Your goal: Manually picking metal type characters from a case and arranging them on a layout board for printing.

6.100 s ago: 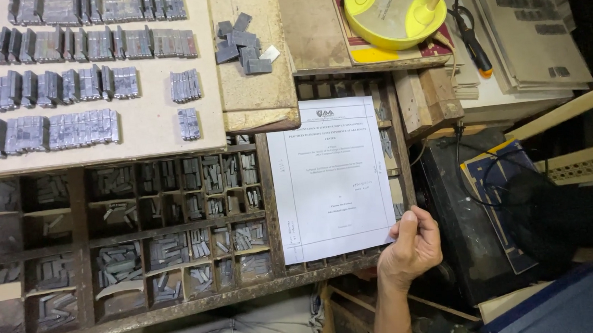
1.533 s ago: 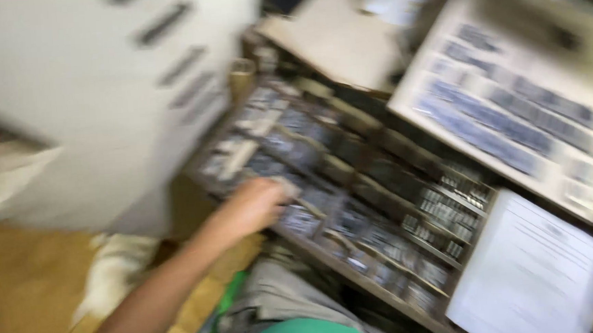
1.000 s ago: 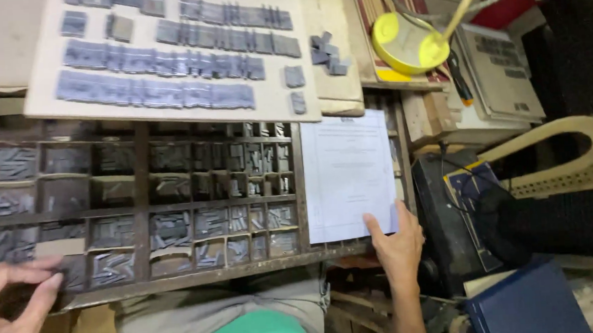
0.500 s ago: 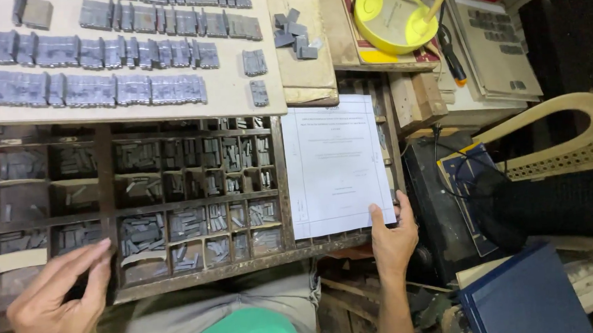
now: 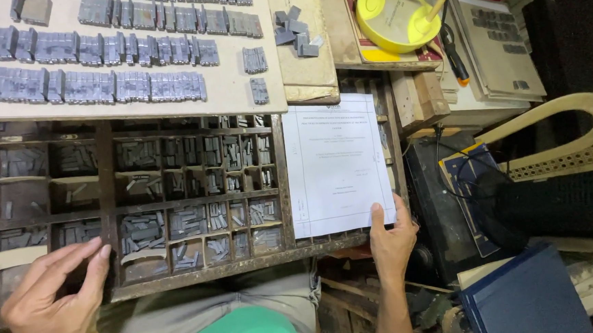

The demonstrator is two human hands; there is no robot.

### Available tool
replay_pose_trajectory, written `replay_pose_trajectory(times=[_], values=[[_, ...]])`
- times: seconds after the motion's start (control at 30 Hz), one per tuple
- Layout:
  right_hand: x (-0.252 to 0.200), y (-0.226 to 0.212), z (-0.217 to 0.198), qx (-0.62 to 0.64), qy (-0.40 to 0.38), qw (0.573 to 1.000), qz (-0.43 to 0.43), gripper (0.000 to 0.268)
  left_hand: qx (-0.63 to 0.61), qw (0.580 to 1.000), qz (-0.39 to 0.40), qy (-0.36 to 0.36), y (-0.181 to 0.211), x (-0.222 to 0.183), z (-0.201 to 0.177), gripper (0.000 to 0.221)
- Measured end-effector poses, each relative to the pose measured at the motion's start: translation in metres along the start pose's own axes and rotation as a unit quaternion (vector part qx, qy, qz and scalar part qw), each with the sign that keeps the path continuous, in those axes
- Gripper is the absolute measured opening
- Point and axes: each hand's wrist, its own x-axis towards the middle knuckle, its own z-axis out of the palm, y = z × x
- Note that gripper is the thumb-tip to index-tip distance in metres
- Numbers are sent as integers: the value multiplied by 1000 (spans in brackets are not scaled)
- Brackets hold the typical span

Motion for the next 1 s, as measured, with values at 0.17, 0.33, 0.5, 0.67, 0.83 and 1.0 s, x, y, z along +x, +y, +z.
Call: replay_pose_trajectory(times=[0.17,0.33,0.5,0.67,0.83,1.0], values=[[-1,-4,-1,8,0,1000,-27,39,2,1000,25,8,3,1,0,21],[4,-3,-5,37,-7,999,-4,39,9,1000,25,4,-2,-1,1,23],[43,60,-2,294,50,934,196,25,30,998,45,33,-8,0,4,21],[18,34,13,384,-15,897,217,17,-36,998,55,18,6,10,1,24],[-16,-26,40,390,-108,883,236,52,-40,998,54,14,5,8,2,24],[-27,-12,81,459,-171,856,166,44,-20,998,55,32,0,8,3,23]])
